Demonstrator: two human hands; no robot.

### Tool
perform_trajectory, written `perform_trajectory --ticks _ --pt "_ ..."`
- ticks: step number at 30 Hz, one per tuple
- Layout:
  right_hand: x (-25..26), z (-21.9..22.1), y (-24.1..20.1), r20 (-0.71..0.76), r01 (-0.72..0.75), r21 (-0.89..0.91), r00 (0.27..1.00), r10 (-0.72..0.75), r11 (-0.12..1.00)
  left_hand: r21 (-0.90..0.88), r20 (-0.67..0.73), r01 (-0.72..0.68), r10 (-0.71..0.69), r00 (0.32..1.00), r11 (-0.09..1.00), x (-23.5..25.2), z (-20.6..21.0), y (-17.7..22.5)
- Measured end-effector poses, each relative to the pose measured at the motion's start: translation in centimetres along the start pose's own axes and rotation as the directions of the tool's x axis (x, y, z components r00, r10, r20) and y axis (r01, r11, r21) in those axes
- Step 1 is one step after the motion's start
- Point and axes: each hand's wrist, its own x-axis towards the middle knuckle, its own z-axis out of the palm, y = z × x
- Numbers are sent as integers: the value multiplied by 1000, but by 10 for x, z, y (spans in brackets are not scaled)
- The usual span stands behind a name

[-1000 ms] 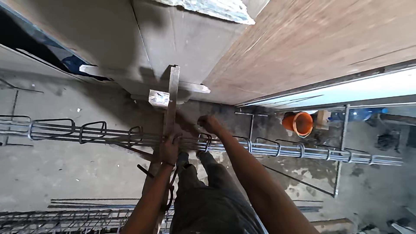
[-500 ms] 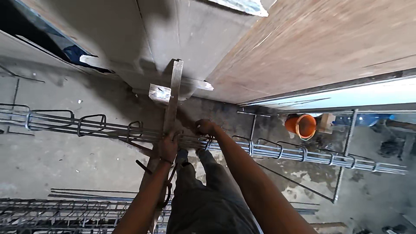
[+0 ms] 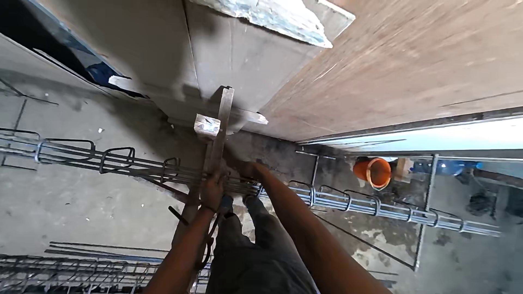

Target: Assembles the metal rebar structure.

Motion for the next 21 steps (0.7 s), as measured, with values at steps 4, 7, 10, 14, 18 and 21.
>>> perform_trajectory --ticks 4,7,10,14,18,21 --pt "-35 -8 -21 -1 -86 -7 996 86 996 -16 -51 -44 43 998 999 -3 6 -6" --pt "-28 -7 -22 47 -26 -210 998 37 977 -5 -47 -28 27 999 1000 -2 5 -4" --pt "-23 -6 -25 68 -2 -305 997 24 952 -25 -73 -58 56 996 998 -2 6 -6" --pt "-37 -13 -34 80 -36 -328 995 66 944 -18 -72 -69 68 995 997 -2 5 -5" --pt "-33 -15 -23 84 15 -292 996 10 956 -18 -66 -42 40 997 999 -3 6 -4" --pt "-20 -16 -9 99 56 -292 995 -28 955 -18 -74 -48 47 996 999 -3 8 -7"
